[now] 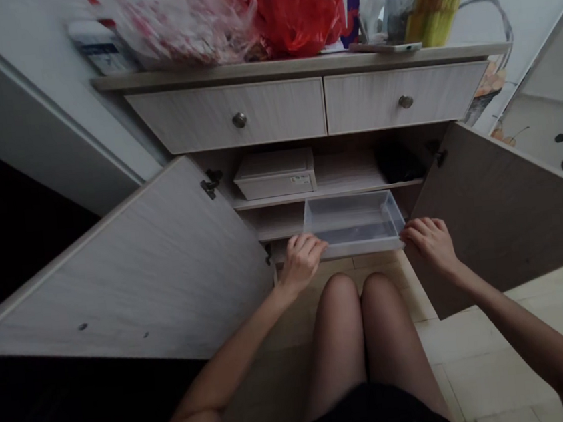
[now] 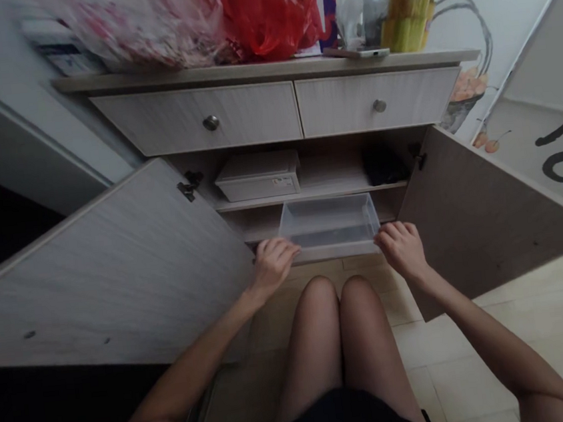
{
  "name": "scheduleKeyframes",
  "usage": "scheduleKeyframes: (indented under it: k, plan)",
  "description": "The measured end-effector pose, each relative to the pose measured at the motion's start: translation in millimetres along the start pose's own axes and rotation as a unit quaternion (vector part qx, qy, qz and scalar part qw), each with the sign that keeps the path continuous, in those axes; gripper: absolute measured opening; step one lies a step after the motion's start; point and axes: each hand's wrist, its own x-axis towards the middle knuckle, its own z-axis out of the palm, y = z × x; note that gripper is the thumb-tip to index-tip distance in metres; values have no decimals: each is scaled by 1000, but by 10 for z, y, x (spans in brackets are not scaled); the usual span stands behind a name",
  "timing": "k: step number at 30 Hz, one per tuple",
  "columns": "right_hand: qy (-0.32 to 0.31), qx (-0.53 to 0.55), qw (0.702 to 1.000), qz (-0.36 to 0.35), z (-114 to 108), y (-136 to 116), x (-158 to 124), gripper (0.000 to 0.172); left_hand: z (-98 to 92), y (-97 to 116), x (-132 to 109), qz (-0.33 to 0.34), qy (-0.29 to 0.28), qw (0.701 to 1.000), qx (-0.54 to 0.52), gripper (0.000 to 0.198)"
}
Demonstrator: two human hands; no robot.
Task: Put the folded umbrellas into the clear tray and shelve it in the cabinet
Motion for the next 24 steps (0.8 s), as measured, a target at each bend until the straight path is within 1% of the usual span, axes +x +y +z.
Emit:
scheduleKeyframes:
  k: [2, 4, 6, 8, 11, 12, 13, 14, 15, 16, 17, 18, 19, 20, 21, 22, 24]
  plan:
    - [-9, 14, 1000, -8, -21, -155, -182, 17, 12, 111, -270, -7, 2, 1000, -11, 22]
    - [-23, 20, 999, -8, -4, -268, -334, 15, 28, 217, -489, -18, -11, 999, -32, 22]
    - [-33, 23, 999, -10, 50, -335, -459, 15, 42, 311, -653, -33, -33, 997, -56, 23]
    - [-34, 29, 999, -16, 121, -359, -552, 15, 66, 381, -770, -57, -44, 994, -82, 25]
    - [-34, 46, 998, -40, 206, -341, -621, 16, 161, 413, -877, -115, -20, 983, -143, 20]
    - [-34, 51, 997, -51, 222, -328, -625, 16, 213, 403, -897, -150, -2, 974, -172, 19]
    - [-35, 55, 996, -62, 233, -314, -623, 17, 272, 386, -909, -200, 21, 959, -201, 21]
    - [-38, 57, 995, -70, 238, -302, -615, 18, 335, 364, -913, -264, 47, 936, -229, 27]
    - [-44, 57, 995, -74, 238, -292, -604, 19, 400, 342, -911, -339, 68, 902, -259, 37]
    - [-55, 56, 994, -75, 233, -284, -591, 19, 463, 322, -903, -414, 78, 858, -295, 48]
    - [-69, 54, 993, -73, 225, -277, -578, 20, 519, 308, -890, -478, 76, 807, -338, 58]
    - [-86, 54, 992, -70, 213, -269, -562, 21, 568, 301, -873, -522, 64, 758, -386, 64]
    - [-104, 56, 991, -68, 198, -258, -543, 21, 608, 303, -856, -546, 50, 715, -435, 68]
    - [-122, 62, 988, -64, 183, -240, -517, 21, 640, 313, -839, -551, 39, 682, -479, 69]
    - [-137, 73, 986, -57, 170, -214, -479, 20, 663, 328, -823, -547, 37, 661, -512, 71]
    - [-150, 89, 984, -45, 162, -177, -425, 20, 681, 346, -810, -543, 42, 647, -533, 74]
    - [-161, 129, 978, -4, 178, -64, -245, 26, 704, 382, -796, -543, 54, 630, -553, 82]
